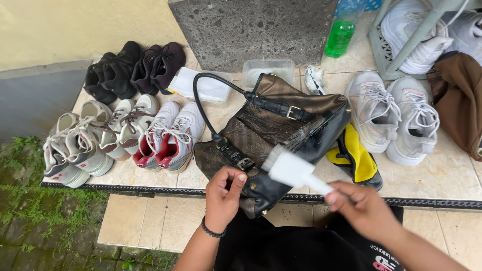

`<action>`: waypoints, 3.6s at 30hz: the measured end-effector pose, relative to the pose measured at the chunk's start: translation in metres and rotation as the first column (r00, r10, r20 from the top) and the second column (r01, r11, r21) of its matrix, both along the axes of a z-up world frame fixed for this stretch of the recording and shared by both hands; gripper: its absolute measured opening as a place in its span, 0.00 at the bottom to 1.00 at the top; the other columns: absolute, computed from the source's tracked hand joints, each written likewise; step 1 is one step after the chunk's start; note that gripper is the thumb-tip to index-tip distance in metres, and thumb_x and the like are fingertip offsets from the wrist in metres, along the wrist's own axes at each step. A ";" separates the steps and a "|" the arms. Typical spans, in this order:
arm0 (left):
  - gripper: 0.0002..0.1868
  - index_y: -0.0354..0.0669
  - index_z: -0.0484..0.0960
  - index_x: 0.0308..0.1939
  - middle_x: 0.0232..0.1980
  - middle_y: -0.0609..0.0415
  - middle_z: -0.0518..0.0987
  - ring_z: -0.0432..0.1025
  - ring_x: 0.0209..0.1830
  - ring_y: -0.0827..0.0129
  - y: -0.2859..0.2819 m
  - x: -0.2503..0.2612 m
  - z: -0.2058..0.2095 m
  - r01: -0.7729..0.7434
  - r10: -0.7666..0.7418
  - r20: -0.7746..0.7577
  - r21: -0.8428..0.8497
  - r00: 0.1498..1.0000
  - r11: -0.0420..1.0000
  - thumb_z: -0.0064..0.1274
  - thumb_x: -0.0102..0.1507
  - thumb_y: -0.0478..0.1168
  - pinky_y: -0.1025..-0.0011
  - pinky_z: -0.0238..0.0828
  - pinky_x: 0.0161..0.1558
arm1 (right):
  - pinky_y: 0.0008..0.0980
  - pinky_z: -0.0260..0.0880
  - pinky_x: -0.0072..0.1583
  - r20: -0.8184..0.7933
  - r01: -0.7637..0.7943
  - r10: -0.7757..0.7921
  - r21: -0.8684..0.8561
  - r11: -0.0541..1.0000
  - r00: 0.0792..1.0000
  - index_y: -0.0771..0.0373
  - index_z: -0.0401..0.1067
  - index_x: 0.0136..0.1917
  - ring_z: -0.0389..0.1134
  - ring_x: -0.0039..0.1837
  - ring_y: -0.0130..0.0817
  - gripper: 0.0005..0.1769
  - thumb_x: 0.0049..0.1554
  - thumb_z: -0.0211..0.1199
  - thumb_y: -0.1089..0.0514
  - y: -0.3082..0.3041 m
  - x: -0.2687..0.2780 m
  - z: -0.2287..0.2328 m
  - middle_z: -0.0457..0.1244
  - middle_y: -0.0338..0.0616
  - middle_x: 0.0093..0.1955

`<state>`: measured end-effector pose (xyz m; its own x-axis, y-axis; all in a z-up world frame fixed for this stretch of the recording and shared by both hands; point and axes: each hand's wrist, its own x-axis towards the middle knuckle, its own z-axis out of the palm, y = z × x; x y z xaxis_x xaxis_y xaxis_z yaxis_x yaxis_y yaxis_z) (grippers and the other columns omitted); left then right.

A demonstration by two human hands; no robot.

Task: The person scrubs a brown and black plaid handbag with a white brush, applying cleaning solution to the surface. They then wipe the bag with a yellow cloth to remove residue.

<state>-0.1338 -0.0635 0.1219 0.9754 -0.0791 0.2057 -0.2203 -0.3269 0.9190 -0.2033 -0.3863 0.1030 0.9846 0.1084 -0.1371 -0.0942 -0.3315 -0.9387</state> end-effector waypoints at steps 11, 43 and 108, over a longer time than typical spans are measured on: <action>0.10 0.47 0.80 0.34 0.29 0.65 0.72 0.65 0.31 0.78 0.013 0.025 0.005 0.043 -0.054 -0.104 -0.112 0.993 0.993 0.55 0.67 0.46 0.76 0.64 0.39 | 0.26 0.56 0.36 -0.035 0.255 -0.256 -0.037 0.966 0.966 0.62 0.82 0.58 0.57 0.31 0.30 0.17 0.62 0.60 0.53 -0.056 0.020 -0.044 0.66 0.42 0.31; 0.07 0.46 0.79 0.36 0.28 0.66 0.67 0.57 0.29 0.82 0.030 0.048 -0.017 0.016 -0.099 -0.176 -0.421 0.979 0.907 0.54 0.69 0.39 0.80 0.54 0.35 | 0.25 0.56 0.36 0.155 -0.245 0.213 0.231 0.942 0.965 0.62 0.83 0.43 0.61 0.34 0.26 0.20 0.57 0.63 0.43 0.045 0.027 -0.074 0.69 0.36 0.33; 0.13 0.51 0.88 0.49 0.41 0.59 0.82 0.81 0.40 0.68 0.024 -0.018 -0.038 0.241 -0.243 -0.020 0.236 0.970 0.941 0.60 0.65 0.50 0.70 0.75 0.41 | 0.37 0.68 0.67 -0.231 -0.154 -0.120 -0.880 0.449 0.966 0.39 0.67 0.74 0.64 0.72 0.40 0.31 0.59 0.57 0.61 0.057 0.396 0.021 0.59 0.37 0.75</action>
